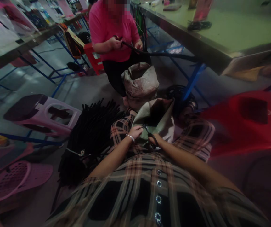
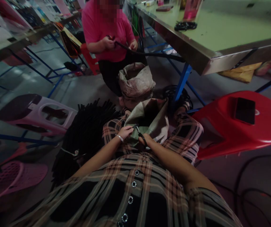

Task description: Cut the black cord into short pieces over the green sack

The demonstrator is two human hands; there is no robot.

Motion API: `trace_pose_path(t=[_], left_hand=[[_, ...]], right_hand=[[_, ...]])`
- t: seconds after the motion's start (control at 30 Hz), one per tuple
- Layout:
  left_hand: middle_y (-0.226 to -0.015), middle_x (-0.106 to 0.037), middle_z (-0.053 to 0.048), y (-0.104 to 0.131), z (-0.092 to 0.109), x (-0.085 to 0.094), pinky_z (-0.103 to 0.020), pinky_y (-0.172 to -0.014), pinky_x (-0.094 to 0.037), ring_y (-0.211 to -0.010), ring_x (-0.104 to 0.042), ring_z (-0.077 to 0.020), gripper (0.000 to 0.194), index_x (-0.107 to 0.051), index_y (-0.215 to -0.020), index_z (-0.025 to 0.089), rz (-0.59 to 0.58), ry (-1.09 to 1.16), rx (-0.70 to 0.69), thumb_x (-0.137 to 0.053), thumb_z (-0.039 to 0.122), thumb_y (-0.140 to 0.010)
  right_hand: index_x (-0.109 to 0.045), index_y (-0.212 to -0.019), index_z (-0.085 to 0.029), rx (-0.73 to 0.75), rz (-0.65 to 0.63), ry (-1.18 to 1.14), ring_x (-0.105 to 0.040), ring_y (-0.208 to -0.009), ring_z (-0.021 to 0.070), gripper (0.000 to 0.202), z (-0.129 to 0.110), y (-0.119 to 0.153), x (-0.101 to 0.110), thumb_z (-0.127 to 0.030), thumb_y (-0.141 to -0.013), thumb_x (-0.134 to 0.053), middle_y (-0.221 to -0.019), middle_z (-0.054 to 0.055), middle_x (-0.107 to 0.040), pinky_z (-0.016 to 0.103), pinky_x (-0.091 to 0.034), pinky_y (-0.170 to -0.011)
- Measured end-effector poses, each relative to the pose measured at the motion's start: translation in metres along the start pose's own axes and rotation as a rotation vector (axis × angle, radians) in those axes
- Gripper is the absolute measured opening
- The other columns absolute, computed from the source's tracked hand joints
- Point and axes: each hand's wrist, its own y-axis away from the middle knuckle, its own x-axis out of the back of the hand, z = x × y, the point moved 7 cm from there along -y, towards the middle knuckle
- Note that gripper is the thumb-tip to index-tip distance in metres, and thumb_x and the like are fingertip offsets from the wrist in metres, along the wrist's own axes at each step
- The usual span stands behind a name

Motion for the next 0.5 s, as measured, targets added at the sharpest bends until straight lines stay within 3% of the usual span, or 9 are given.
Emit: trace_pose_path(t=[0.3, 0.5], left_hand=[[-0.045, -0.046, 0.005, -0.006, -0.008, 0.006, -0.018, -0.041, -0.024, -0.039, -0.035, -0.0040, 0.022, -0.064, -0.072, 0.011, 0.035, -0.061, 0.006, -0.068, 0.032, -0.066], [-0.047, -0.048, 0.005, -0.008, -0.011, 0.007, -0.018, -0.042, -0.026, -0.039, -0.037, -0.0047, 0.020, -0.064, -0.073, 0.011, 0.042, -0.071, 0.013, -0.067, 0.029, -0.067]], right_hand=[[-0.055, -0.048, -0.012, -0.037, 0.017, 0.140, -0.046, -0.043, 0.0109, 0.027, 0.002, 0.000, 0.001, -0.019, -0.073, -0.049, -0.041, 0.003, -0.047, 0.021, -0.031, -0.046], [-0.054, -0.051, -0.012, -0.044, 0.096, 0.080, -0.044, -0.042, 0.0100, 0.024, 0.003, 0.000, 0.008, -0.022, -0.073, -0.051, -0.041, 0.001, -0.045, 0.020, -0.028, -0.044]])
